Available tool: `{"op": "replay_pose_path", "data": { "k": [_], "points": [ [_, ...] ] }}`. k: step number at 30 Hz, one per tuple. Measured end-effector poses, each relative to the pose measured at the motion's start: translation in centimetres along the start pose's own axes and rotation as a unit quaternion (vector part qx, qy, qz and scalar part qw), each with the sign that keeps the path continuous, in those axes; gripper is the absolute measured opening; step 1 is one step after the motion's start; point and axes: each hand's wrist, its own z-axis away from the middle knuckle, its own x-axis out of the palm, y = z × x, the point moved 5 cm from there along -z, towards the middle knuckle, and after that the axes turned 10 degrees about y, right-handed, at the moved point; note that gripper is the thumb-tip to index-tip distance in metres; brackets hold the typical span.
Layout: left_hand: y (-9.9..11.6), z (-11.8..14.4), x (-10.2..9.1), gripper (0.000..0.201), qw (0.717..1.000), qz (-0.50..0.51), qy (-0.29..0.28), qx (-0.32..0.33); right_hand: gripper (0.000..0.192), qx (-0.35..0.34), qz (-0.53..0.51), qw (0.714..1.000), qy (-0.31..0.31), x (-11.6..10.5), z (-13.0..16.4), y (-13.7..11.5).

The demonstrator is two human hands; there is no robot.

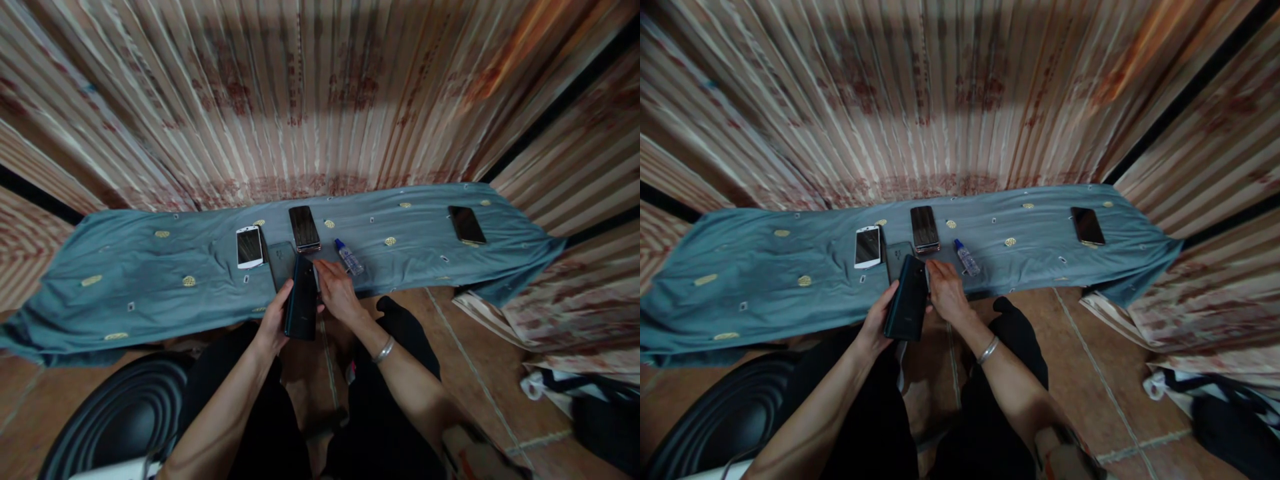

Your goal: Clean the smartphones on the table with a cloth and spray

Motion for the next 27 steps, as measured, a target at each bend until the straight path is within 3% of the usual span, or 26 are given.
{"op": "replay_pose_path", "data": {
  "k": [8,16,23,27],
  "points": [
    [-0.1,-0.3,0.1,0.025,1.0,0.0,0.002,0.003,0.043,-0.015,0.004,0.999,-0.035,0.0,0.5,-0.7],
    [0.2,-1.1,-0.4,0.024,0.999,-0.004,0.039,0.014,0.04,-0.039,0.034,0.995,-0.089,0.1,1.0,-2.2],
    [0.3,-1.6,-0.7,0.03,0.998,0.023,0.064,-0.01,0.041,-0.074,-0.002,0.994,-0.081,-0.7,1.8,-4.1],
    [0.1,-1.9,-0.8,0.028,0.998,0.03,0.045,-0.011,0.04,-0.097,-0.042,0.993,-0.057,-1.2,2.0,-5.0]
  ]
}}
